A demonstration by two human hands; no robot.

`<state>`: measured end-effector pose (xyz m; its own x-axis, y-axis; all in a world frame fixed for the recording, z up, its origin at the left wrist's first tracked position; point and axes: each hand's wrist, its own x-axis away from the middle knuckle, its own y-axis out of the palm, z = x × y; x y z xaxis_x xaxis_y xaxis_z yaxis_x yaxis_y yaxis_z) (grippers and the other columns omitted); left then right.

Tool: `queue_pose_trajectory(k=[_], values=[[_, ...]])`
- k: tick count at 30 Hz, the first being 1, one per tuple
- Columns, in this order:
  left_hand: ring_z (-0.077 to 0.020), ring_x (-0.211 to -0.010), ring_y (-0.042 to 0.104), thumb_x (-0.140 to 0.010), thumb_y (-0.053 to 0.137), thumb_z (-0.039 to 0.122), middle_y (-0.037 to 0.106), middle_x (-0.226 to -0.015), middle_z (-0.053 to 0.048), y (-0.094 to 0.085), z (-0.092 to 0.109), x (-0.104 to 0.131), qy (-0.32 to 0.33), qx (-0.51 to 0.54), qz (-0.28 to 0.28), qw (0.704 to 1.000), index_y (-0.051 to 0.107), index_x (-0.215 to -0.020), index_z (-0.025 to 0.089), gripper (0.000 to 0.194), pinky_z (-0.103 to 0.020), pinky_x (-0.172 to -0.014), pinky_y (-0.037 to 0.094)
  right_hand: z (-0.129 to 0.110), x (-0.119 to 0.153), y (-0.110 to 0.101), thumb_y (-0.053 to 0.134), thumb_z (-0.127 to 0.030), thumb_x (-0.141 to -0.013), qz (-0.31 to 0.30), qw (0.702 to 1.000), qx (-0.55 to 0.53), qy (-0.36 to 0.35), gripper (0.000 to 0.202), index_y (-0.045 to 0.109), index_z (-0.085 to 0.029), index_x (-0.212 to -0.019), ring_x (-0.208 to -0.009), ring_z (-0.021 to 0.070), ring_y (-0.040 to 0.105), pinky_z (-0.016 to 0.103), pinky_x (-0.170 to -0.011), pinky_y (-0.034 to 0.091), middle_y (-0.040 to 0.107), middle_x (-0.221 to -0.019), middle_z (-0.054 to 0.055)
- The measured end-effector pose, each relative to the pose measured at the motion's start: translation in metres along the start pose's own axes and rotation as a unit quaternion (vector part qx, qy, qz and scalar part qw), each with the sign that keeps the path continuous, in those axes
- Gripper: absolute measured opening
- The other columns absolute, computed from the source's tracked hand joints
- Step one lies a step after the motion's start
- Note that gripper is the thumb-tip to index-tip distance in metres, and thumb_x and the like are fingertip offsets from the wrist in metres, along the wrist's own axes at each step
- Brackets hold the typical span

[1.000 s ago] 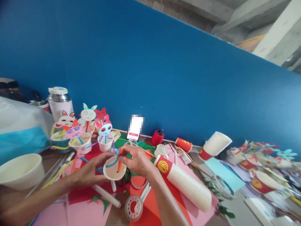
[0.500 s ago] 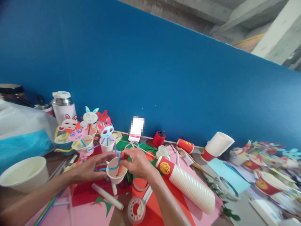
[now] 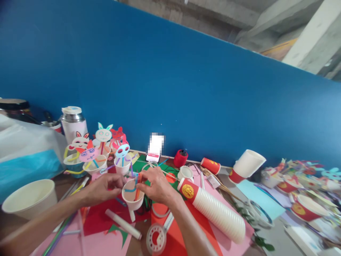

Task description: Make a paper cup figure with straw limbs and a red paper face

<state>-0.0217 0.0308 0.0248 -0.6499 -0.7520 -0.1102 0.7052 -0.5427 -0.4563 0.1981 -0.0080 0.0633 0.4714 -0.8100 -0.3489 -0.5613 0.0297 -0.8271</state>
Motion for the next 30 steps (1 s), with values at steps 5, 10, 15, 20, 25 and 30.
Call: queue_pose_trajectory(k=[5, 10, 15, 20, 25, 30], values=[[-0.0146, -0.069, 0.058, -0.069, 0.054, 0.022, 0.064, -0.075, -0.001, 0.009, -0.005, -0.001, -0.003, 0.015, 0.035, 0.999, 0.043, -0.061, 0.019, 0.014, -0.023, -0.058, 0.043, 0.000, 0.001, 0.003, 0.072, -0.033, -0.073, -0.022, 0.998, -0.055, -0.019, 0.034, 0.063, -0.023, -0.104, -0.097, 0.0195, 0.055, 0.032, -0.087, 0.039, 0.061, -0.101, 0.003], [-0.0128, -0.061, 0.052, -0.067, 0.054, 0.021, 0.056, -0.064, 0.003, 0.012, -0.009, -0.003, -0.022, -0.017, 0.090, 0.996, 0.044, -0.060, 0.019, 0.012, -0.022, -0.054, 0.038, -0.002, 0.005, 0.004, 0.082, -0.040, -0.054, -0.087, 0.989, -0.115, 0.034, 0.083, 0.049, -0.025, -0.128, -0.118, 0.0264, 0.048, 0.036, -0.099, 0.036, 0.049, -0.131, 0.008], [-0.0098, -0.052, 0.040, -0.066, 0.052, 0.023, 0.043, -0.055, 0.007, 0.008, -0.013, -0.004, -0.027, -0.030, 0.078, 0.996, 0.044, -0.060, 0.019, 0.010, -0.021, -0.048, 0.029, -0.003, 0.002, 0.003, 0.078, -0.032, -0.061, -0.117, 0.988, -0.098, 0.033, 0.065, 0.055, -0.025, -0.121, -0.121, 0.0253, 0.046, 0.032, -0.100, 0.036, 0.046, -0.136, 0.005], [-0.0103, -0.054, 0.043, -0.066, 0.050, 0.022, 0.046, -0.058, 0.006, 0.001, -0.016, -0.005, -0.029, -0.026, 0.035, 0.999, 0.046, -0.063, 0.018, 0.006, -0.022, -0.050, 0.033, 0.000, 0.000, 0.001, 0.072, -0.028, -0.066, -0.124, 0.988, -0.088, 0.005, 0.047, 0.060, -0.023, -0.112, -0.122, 0.0236, 0.045, 0.028, -0.099, 0.036, 0.050, -0.132, 0.004], [-0.0105, -0.053, 0.045, -0.063, 0.048, 0.019, 0.048, -0.057, 0.006, 0.002, -0.020, -0.005, -0.044, -0.016, 0.013, 0.999, 0.045, -0.065, 0.018, 0.004, -0.021, -0.049, 0.034, 0.002, 0.004, -0.003, 0.070, -0.026, -0.064, -0.129, 0.984, -0.096, 0.075, 0.074, 0.040, -0.025, -0.131, -0.104, 0.0236, 0.058, 0.031, -0.087, 0.044, 0.059, -0.116, 0.005], [-0.0140, -0.057, 0.055, -0.062, 0.050, 0.020, 0.054, -0.059, 0.004, 0.003, -0.021, -0.003, -0.066, -0.007, 0.004, 0.998, 0.043, -0.064, 0.020, 0.007, -0.022, -0.052, 0.040, 0.007, 0.007, -0.006, 0.070, -0.023, -0.061, -0.105, 0.983, -0.119, 0.093, 0.079, 0.036, -0.025, -0.133, -0.110, 0.0241, 0.054, 0.033, -0.090, 0.042, 0.052, -0.128, 0.007]])
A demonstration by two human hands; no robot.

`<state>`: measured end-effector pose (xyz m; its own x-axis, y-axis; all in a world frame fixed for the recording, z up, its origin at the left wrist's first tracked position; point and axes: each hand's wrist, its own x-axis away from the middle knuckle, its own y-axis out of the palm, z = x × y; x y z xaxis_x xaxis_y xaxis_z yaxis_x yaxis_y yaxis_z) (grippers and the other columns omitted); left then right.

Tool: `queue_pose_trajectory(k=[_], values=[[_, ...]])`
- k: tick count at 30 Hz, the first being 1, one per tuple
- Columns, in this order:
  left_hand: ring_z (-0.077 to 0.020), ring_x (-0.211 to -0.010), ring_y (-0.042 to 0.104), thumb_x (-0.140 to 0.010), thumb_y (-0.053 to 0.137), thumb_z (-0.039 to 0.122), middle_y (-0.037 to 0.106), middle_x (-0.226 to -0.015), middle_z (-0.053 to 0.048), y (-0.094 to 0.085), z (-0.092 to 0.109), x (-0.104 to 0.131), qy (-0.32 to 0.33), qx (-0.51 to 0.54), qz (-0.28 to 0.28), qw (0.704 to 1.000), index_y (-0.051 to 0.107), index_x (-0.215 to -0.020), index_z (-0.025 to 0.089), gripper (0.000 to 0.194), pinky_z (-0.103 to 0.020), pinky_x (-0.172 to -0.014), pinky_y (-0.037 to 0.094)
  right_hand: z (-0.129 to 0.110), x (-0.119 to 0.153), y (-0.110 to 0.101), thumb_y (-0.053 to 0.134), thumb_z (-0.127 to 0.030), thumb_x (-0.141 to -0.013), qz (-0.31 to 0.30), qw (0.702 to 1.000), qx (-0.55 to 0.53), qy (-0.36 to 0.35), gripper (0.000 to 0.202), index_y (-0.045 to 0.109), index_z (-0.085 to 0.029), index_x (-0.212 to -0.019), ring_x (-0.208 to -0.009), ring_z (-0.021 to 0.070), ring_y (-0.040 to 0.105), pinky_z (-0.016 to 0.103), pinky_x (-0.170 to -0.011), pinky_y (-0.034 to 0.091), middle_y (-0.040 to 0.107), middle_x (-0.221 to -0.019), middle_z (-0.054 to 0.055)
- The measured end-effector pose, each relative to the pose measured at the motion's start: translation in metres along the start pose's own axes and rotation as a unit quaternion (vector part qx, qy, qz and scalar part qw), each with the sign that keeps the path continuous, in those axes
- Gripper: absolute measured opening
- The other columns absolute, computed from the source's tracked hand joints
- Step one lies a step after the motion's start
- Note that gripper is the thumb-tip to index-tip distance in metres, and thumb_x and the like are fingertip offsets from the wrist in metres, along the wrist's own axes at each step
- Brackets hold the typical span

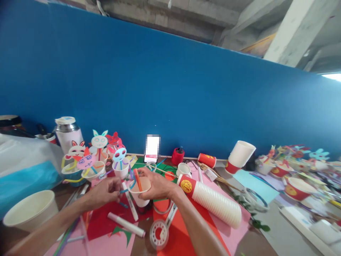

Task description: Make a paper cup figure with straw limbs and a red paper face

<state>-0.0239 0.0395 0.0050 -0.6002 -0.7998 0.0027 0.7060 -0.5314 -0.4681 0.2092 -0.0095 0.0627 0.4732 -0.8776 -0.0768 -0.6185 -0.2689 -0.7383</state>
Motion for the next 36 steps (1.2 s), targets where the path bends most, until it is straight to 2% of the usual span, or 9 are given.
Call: queue_pose_trajectory(k=[4, 8, 14, 18, 20, 23, 27, 32, 36], values=[[-0.0148, -0.058, 0.059, -0.063, 0.048, 0.017, 0.056, -0.061, 0.004, -0.001, 0.003, 0.001, 0.001, 0.016, -0.026, 1.000, 0.046, -0.072, 0.019, 0.010, -0.023, -0.053, 0.043, 0.004, -0.001, 0.001, 0.070, -0.023, -0.062, -0.010, 1.000, -0.015, -0.004, 0.081, 0.034, -0.026, -0.135, -0.113, 0.0249, 0.052, 0.036, -0.094, 0.040, 0.052, -0.128, 0.007], [-0.0149, -0.058, 0.060, -0.067, 0.047, 0.014, 0.058, -0.065, 0.004, -0.003, 0.011, 0.003, 0.024, 0.011, -0.038, 0.999, 0.052, -0.096, 0.018, 0.030, -0.025, -0.056, 0.046, 0.006, -0.002, 0.002, 0.070, -0.024, -0.064, -0.024, 0.999, -0.031, -0.013, 0.080, 0.033, -0.027, -0.135, -0.116, 0.0250, 0.051, 0.036, -0.096, 0.039, 0.053, -0.127, 0.006], [-0.0239, -0.103, 0.059, -0.074, 0.056, 0.025, 0.063, -0.108, -0.008, 0.001, 0.025, 0.004, 0.043, -0.004, 0.074, 0.996, 0.055, -0.113, 0.018, 0.040, -0.032, -0.082, 0.050, 0.003, -0.004, 0.006, 0.070, -0.027, -0.065, -0.021, 0.999, -0.038, -0.029, 0.083, 0.030, -0.026, -0.137, -0.117, 0.0241, 0.050, 0.034, -0.096, 0.039, 0.051, -0.130, 0.007], [-0.0242, -0.091, 0.063, -0.078, 0.058, 0.037, 0.064, -0.102, -0.009, 0.005, 0.032, 0.003, 0.057, -0.028, 0.134, 0.989, 0.058, -0.106, 0.017, 0.035, -0.033, -0.075, 0.053, -0.005, -0.004, 0.010, 0.070, -0.026, -0.064, -0.024, 0.999, -0.021, -0.035, 0.085, 0.027, -0.026, -0.138, -0.111, 0.0245, 0.054, 0.033, -0.090, 0.042, 0.053, -0.127, 0.007], [-0.0235, -0.090, 0.062, -0.078, 0.058, 0.036, 0.063, -0.104, -0.008, 0.004, 0.037, 0.006, 0.093, -0.074, 0.177, 0.977, 0.053, -0.112, 0.017, 0.039, -0.034, -0.075, 0.053, -0.011, -0.003, 0.010, 0.069, -0.028, -0.064, -0.026, 0.999, 0.005, -0.020, 0.088, 0.024, -0.025, -0.139, -0.108, 0.0261, 0.056, 0.033, -0.086, 0.044, 0.055, -0.123, 0.008], [-0.0258, -0.110, 0.052, -0.081, 0.055, 0.026, 0.053, -0.120, -0.010, 0.001, 0.046, 0.011, 0.223, -0.198, 0.230, 0.927, 0.042, -0.126, 0.020, 0.047, -0.041, -0.093, 0.045, -0.019, -0.001, 0.009, 0.068, -0.029, -0.065, -0.035, 0.999, 0.036, -0.008, 0.092, 0.019, -0.023, -0.142, -0.101, 0.0264, 0.059, 0.031, -0.078, 0.045, 0.059, -0.116, 0.009], [-0.0278, -0.124, 0.037, -0.083, 0.045, 0.009, 0.043, -0.131, -0.010, 0.002, 0.055, 0.016, 0.338, -0.353, 0.182, 0.853, 0.047, -0.125, 0.024, 0.044, -0.047, -0.101, 0.035, -0.025, 0.001, 0.010, 0.068, -0.031, -0.065, -0.041, 0.998, 0.055, 0.008, 0.089, 0.021, -0.023, -0.140, -0.091, 0.0242, 0.061, 0.027, -0.068, 0.043, 0.062, -0.107, 0.007], [-0.0285, -0.119, 0.039, -0.083, 0.042, 0.005, 0.044, -0.125, -0.012, 0.007, 0.054, 0.015, 0.325, -0.406, 0.147, 0.841, 0.052, -0.120, 0.022, 0.042, -0.044, -0.093, 0.043, -0.023, 0.000, 0.014, 0.067, -0.034, -0.067, -0.044, 0.997, 0.061, 0.026, 0.093, 0.014, -0.024, -0.143, -0.077, 0.0224, 0.062, 0.026, -0.060, 0.042, 0.064, -0.093, 0.005], [-0.0281, -0.108, 0.045, -0.083, 0.044, 0.007, 0.048, -0.114, -0.011, 0.005, 0.054, 0.015, 0.309, -0.419, 0.142, 0.842, 0.056, -0.113, 0.023, 0.036, -0.045, -0.088, 0.045, -0.019, -0.001, 0.017, 0.067, -0.032, -0.067, -0.024, 0.999, 0.038, 0.020, 0.097, 0.010, -0.025, -0.145, -0.085, 0.0246, 0.062, 0.029, -0.067, 0.045, 0.063, -0.102, 0.007]])
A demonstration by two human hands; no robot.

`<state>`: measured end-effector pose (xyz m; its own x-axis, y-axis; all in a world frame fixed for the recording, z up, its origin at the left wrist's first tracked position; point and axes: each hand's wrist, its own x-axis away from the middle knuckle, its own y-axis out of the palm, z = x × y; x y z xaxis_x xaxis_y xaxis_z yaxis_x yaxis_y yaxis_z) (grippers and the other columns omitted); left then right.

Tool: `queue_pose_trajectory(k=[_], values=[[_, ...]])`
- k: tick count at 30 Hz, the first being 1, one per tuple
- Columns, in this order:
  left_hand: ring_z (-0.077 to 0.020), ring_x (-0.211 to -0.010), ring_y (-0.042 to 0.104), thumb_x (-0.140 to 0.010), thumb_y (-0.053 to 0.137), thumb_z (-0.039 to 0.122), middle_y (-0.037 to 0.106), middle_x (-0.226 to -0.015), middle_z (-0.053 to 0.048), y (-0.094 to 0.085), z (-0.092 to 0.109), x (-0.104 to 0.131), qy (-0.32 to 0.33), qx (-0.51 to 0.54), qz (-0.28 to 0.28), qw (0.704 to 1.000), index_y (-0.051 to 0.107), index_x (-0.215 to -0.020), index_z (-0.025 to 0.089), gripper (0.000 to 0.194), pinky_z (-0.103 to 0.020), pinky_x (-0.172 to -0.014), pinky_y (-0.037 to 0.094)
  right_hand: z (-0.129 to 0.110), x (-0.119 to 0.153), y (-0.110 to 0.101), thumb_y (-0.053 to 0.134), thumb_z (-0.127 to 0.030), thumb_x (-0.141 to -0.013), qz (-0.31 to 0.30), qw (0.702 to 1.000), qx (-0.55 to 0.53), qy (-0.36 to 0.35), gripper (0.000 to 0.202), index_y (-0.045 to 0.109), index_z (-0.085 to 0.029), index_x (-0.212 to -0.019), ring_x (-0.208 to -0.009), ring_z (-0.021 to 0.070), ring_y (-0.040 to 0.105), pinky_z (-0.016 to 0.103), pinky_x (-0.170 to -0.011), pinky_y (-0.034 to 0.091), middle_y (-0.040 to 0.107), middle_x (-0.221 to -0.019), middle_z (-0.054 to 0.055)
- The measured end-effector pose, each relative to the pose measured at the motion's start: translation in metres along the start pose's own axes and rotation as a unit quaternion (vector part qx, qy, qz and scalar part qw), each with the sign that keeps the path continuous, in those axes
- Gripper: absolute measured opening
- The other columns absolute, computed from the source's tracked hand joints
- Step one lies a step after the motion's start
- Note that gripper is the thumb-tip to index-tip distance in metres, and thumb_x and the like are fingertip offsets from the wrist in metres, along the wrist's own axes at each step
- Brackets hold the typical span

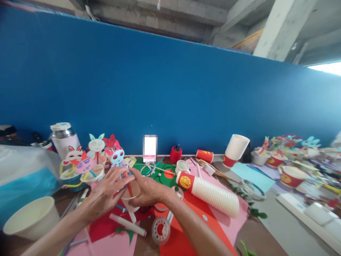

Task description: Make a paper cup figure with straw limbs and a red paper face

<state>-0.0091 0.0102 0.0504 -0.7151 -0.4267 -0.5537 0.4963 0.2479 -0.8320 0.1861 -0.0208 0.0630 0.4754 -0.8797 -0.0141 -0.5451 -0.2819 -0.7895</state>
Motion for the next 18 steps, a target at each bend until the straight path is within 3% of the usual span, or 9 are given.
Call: queue_pose_trajectory(k=[6, 10, 14, 18], values=[[-0.0285, -0.102, 0.047, -0.083, 0.047, 0.010, 0.047, -0.108, -0.011, -0.005, -0.004, -0.001, -0.038, -0.025, -0.022, 0.999, 0.061, -0.095, 0.020, 0.020, -0.040, -0.077, 0.048, 0.006, -0.003, 0.003, 0.067, -0.022, -0.069, 0.021, 0.995, -0.080, -0.059, 0.091, 0.015, -0.025, -0.144, -0.105, 0.0233, 0.057, 0.030, -0.084, 0.044, 0.046, -0.135, 0.010], [-0.0309, -0.118, 0.039, -0.084, 0.048, 0.012, 0.041, -0.124, -0.012, -0.004, -0.008, 0.000, -0.032, -0.020, -0.010, 0.999, 0.059, -0.091, 0.019, 0.015, -0.044, -0.089, 0.044, 0.009, -0.004, 0.006, 0.068, -0.022, -0.068, 0.039, 0.993, -0.088, -0.061, 0.085, 0.024, -0.022, -0.141, -0.116, 0.0245, 0.051, 0.032, -0.092, 0.040, 0.047, -0.135, 0.010], [-0.0285, -0.115, 0.044, -0.087, 0.046, 0.018, 0.046, -0.121, -0.011, 0.003, -0.012, 0.003, -0.063, 0.014, 0.007, 0.998, 0.058, -0.090, 0.020, 0.012, -0.043, -0.090, 0.044, 0.013, -0.007, 0.008, 0.067, -0.020, -0.069, 0.050, 0.993, -0.082, -0.074, 0.067, 0.040, -0.022, -0.130, -0.111, 0.0220, 0.053, 0.032, -0.093, 0.040, 0.054, -0.125, 0.006], [-0.0285, -0.113, 0.048, -0.088, 0.047, 0.023, 0.049, -0.120, -0.011, 0.014, -0.014, 0.007, -0.097, 0.033, 0.048, 0.994, 0.058, -0.090, 0.021, 0.012, -0.044, -0.093, 0.043, 0.019, -0.010, 0.009, 0.067, -0.021, -0.070, 0.047, 0.994, -0.072, -0.065, 0.061, 0.044, -0.022, -0.127, -0.108, 0.0212, 0.054, 0.032, -0.093, 0.040, 0.055, -0.122, 0.006]])
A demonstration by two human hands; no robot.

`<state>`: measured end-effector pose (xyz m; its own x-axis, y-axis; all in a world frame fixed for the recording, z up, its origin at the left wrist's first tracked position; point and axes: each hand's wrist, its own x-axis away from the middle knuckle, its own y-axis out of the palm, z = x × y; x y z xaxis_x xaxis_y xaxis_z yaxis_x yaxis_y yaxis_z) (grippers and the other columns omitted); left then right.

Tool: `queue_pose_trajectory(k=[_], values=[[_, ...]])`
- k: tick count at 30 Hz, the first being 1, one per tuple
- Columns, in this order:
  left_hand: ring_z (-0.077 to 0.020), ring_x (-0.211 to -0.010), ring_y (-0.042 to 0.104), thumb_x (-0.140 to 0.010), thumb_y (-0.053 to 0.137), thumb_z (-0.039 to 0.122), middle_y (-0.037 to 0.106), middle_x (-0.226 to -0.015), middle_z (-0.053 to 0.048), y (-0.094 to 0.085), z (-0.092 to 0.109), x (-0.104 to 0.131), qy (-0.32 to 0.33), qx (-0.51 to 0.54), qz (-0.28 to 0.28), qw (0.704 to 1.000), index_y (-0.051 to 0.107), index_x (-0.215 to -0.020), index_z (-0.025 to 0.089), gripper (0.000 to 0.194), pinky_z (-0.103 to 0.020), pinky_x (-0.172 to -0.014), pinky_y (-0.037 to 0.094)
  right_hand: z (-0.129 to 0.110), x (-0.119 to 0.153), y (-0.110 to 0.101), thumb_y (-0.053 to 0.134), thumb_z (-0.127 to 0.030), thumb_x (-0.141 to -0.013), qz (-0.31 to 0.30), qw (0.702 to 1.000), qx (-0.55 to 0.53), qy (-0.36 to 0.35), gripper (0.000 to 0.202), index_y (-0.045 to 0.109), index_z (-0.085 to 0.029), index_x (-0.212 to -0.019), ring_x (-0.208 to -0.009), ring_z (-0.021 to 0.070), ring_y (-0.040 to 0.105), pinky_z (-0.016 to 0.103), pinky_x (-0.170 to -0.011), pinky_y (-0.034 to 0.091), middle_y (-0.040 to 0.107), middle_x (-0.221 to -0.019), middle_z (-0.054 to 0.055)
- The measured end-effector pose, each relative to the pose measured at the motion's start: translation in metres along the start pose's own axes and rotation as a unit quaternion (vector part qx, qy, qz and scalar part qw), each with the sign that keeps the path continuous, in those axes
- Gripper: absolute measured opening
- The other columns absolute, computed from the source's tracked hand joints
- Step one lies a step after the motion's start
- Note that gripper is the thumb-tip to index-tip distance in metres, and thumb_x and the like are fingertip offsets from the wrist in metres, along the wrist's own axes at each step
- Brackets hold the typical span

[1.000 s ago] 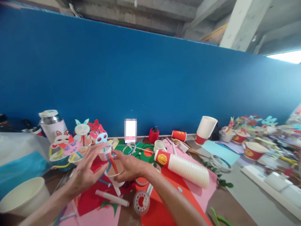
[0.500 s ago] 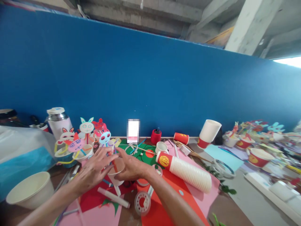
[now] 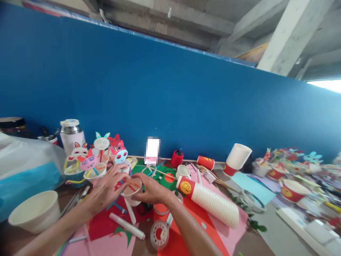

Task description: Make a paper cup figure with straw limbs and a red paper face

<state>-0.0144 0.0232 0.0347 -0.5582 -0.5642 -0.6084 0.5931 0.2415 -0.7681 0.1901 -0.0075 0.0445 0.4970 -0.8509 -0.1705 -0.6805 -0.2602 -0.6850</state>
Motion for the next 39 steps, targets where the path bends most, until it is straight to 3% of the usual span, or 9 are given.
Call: queue_pose_trajectory(k=[9, 14, 18, 23, 26, 31, 35, 39], values=[[-0.0284, -0.116, 0.048, -0.088, 0.046, 0.023, 0.050, -0.121, -0.012, 0.008, 0.004, 0.004, -0.023, -0.010, 0.035, 0.999, 0.059, -0.088, 0.019, 0.014, -0.044, -0.094, 0.043, 0.012, -0.003, 0.002, 0.065, -0.025, -0.076, -0.018, 0.999, -0.028, -0.039, 0.047, 0.052, -0.023, -0.121, -0.110, 0.0190, 0.052, 0.030, -0.094, 0.039, 0.053, -0.124, 0.004], [-0.0262, -0.108, 0.053, -0.091, 0.041, 0.022, 0.052, -0.115, -0.012, 0.011, 0.004, 0.004, -0.020, 0.037, 0.001, 0.999, 0.058, -0.094, 0.019, 0.017, -0.038, -0.086, 0.048, 0.012, -0.006, 0.003, 0.042, -0.028, -0.093, 0.013, 0.998, -0.040, -0.044, 0.026, 0.060, -0.019, -0.109, -0.112, 0.0170, 0.051, 0.032, -0.097, 0.037, 0.057, -0.119, 0.006], [-0.0239, -0.099, 0.057, -0.092, 0.038, 0.018, 0.054, -0.109, -0.011, 0.009, 0.004, 0.002, -0.005, 0.077, -0.055, 0.995, 0.057, -0.103, 0.019, 0.022, -0.036, -0.081, 0.050, 0.006, -0.005, 0.004, 0.050, -0.021, -0.087, 0.047, 0.998, -0.009, -0.042, 0.016, 0.065, -0.020, -0.094, -0.106, 0.0170, 0.053, 0.029, -0.093, 0.039, 0.062, -0.107, 0.004], [-0.0265, -0.121, 0.046, -0.090, 0.042, 0.018, 0.047, -0.129, -0.012, 0.005, 0.005, 0.000, 0.024, 0.105, -0.033, 0.994, 0.042, -0.131, 0.023, 0.041, -0.040, -0.097, 0.044, 0.002, -0.003, 0.006, 0.054, -0.014, -0.078, 0.048, 0.999, -0.018, 0.017, 0.017, 0.065, -0.021, -0.088, -0.093, 0.0158, 0.058, 0.025, -0.078, 0.045, 0.060, -0.101, 0.001], [-0.0271, -0.129, 0.036, -0.091, 0.040, 0.017, 0.038, -0.138, -0.012, 0.005, 0.007, 0.000, 0.022, 0.114, -0.027, 0.993, 0.031, -0.138, 0.024, 0.048, -0.043, -0.102, 0.039, 0.003, -0.003, 0.007, 0.053, -0.013, -0.077, 0.053, 0.998, -0.023, 0.037, 0.018, 0.065, -0.021, -0.087, -0.088, 0.0150, 0.059, 0.023, -0.072, 0.046, 0.060, -0.098, 0.000], [-0.0273, -0.128, 0.035, -0.088, 0.047, 0.025, 0.038, -0.136, -0.013, 0.001, 0.009, -0.003, -0.007, 0.182, -0.009, 0.983, 0.038, -0.133, 0.022, 0.046, -0.044, -0.104, 0.036, 0.005, -0.003, 0.008, 0.049, -0.011, -0.075, 0.056, 0.997, -0.009, 0.053, 0.025, 0.066, -0.021, -0.090, -0.085, 0.0150, 0.059, 0.023, -0.071, 0.046, 0.062, -0.097, 0.000], [-0.0232, -0.112, 0.052, -0.092, 0.038, 0.035, 0.055, -0.117, -0.011, -0.011, 0.011, -0.009, -0.136, 0.322, 0.032, 0.937, 0.049, -0.121, 0.019, 0.035, -0.039, -0.097, 0.042, 0.005, -0.003, 0.007, 0.045, -0.006, -0.071, 0.052, 0.998, 0.011, 0.039, 0.033, 0.067, -0.021, -0.091, -0.086, 0.0153, 0.059, 0.023, -0.072, 0.046, 0.063, -0.097, 0.000], [-0.0227, -0.092, 0.062, -0.088, 0.039, 0.048, 0.063, -0.103, -0.009, -0.007, 0.005, -0.008, -0.294, 0.455, 0.041, 0.839, 0.053, -0.114, 0.015, 0.044, -0.035, -0.082, 0.050, 0.005, -0.003, 0.006, 0.045, -0.005, -0.070, 0.067, 0.998, 0.004, 0.020, 0.038, 0.065, -0.022, -0.097, -0.092, 0.0157, 0.059, 0.024, -0.076, 0.046, 0.064, -0.102, 0.001]])
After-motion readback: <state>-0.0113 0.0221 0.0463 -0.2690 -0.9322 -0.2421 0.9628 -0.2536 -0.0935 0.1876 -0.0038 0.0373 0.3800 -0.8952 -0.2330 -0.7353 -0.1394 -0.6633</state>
